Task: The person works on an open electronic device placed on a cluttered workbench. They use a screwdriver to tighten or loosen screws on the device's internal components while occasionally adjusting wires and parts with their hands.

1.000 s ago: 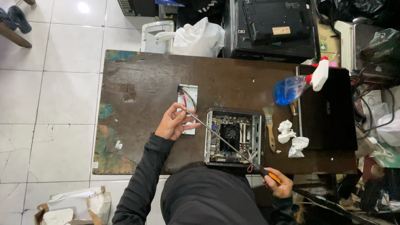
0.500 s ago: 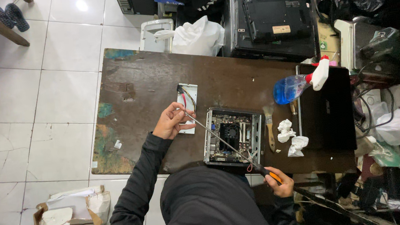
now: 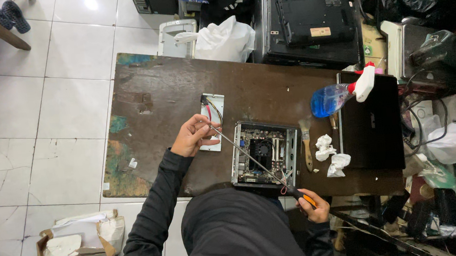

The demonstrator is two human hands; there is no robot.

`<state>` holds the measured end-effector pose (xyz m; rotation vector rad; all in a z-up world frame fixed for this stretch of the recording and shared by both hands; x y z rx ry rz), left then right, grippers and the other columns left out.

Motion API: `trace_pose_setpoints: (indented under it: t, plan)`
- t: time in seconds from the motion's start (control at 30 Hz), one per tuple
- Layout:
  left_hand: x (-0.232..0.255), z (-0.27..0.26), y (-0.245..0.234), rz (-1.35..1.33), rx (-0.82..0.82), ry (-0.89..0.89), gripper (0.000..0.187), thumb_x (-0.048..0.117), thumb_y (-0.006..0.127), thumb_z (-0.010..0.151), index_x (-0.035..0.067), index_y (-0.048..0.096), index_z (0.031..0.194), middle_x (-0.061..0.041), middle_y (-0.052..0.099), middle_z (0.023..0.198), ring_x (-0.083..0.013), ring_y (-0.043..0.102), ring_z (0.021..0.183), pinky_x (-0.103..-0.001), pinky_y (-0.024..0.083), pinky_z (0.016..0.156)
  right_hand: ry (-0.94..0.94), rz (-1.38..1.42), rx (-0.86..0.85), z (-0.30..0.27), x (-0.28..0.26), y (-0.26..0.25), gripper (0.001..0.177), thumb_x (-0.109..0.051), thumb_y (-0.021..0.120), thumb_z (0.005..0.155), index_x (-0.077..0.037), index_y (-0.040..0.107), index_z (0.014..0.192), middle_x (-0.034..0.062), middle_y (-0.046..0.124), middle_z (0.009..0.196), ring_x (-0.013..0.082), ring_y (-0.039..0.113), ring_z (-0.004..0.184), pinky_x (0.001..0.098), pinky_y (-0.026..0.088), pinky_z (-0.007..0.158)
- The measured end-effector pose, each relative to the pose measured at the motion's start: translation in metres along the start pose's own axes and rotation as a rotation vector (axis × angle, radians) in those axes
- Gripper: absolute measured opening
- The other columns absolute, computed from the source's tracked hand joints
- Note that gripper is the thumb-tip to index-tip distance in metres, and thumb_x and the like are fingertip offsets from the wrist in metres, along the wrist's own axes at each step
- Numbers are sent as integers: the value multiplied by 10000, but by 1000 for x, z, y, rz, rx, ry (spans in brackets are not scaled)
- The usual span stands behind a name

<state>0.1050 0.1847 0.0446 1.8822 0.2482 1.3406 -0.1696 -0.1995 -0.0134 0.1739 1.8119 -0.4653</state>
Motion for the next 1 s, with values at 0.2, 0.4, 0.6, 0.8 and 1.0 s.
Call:
trace_pose_setpoints:
  t: [0.2, 0.4, 0.6, 0.8, 1.0]
  plan:
    - [14, 3, 5, 155, 36, -61, 179, 148, 652, 890, 68, 558, 1020, -220, 684, 1139, -272, 692, 1021, -446, 645, 718, -82, -32, 17, 0, 5, 3, 318, -182, 700, 819, -46, 718, 1106, 133, 720, 702, 107, 509, 470, 267, 451, 450]
    - [32, 0, 22, 277, 9, 25, 152, 139, 602, 921, 42, 545, 1023, -229, 687, 1119, -289, 683, 1054, -445, 657, 714, -117, -268, 61, 1, 12, -1, 324, -277, 767, 777, -179, 754, 1086, -51, 678, 810, 27, 566, 703, 191, 488, 673]
    - [43, -2, 36, 331, 28, 56, 73, 70, 581, 919, 34, 559, 979, -224, 704, 1069, -282, 707, 994, -388, 664, 680, -124, -181, 50, 0, 17, 2, 354, -204, 804, 759, -134, 738, 1101, -25, 682, 907, 48, 566, 704, 199, 490, 665]
    - [46, -4, 39, 336, 4, 82, 105, 95, 594, 914, 27, 570, 991, -223, 706, 1042, -280, 699, 1007, -383, 670, 685, -125, -212, 40, 0, 22, 0, 346, -215, 800, 752, -147, 735, 1085, -25, 665, 886, 59, 522, 636, 207, 453, 616]
    - [48, -6, 45, 178, 23, 81, 286, 72, 597, 889, 34, 501, 1156, -275, 675, 1064, -353, 703, 944, -416, 655, 660, -107, -134, 11, -1, 32, 2, 350, -241, 774, 781, -140, 725, 1112, -11, 644, 939, 76, 471, 601, 263, 436, 575]
Point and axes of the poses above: each hand's wrist, its own z-axis towards the middle knuckle, its own y-axis out of the palm, x = y × z, the point moved 1 cm from there along z, towards the middle knuckle
